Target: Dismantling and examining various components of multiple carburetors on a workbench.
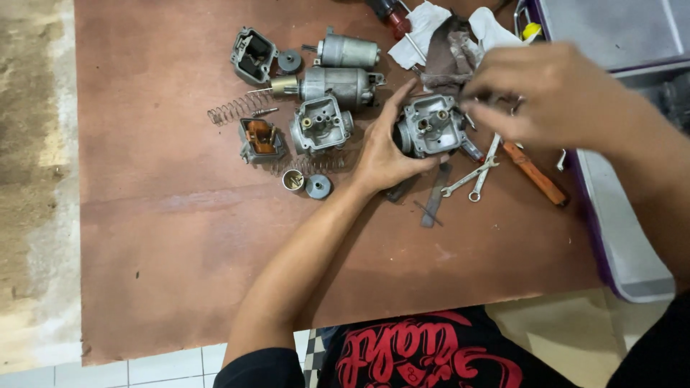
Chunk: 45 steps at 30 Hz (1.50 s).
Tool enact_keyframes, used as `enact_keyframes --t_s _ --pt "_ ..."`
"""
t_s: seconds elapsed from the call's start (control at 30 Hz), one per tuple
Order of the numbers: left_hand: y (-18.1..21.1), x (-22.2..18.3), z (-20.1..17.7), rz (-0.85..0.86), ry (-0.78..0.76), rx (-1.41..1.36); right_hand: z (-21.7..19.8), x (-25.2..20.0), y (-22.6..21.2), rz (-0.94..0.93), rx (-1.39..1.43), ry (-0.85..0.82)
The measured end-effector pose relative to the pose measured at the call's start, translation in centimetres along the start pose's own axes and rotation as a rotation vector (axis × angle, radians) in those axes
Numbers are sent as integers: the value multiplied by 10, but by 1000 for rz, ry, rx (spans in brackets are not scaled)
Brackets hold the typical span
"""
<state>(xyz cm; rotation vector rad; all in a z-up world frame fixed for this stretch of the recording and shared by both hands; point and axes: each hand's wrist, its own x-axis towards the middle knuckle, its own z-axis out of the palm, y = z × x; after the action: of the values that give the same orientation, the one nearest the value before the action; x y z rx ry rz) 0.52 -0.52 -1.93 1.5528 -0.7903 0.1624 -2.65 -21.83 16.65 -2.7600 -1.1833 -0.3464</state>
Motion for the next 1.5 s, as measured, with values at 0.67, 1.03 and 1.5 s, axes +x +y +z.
enact_keyframes --t_s 0.67,1.03,1.5 --pt "-1 -1 3 -89 -12 40 157 252 29 472 441 -176" --pt "-4 2 6 -73 -15 -33 33 130 6 273 172 -241" --pt "14 2 -5 -27 -24 -83 5 12 -4 183 281 -87"
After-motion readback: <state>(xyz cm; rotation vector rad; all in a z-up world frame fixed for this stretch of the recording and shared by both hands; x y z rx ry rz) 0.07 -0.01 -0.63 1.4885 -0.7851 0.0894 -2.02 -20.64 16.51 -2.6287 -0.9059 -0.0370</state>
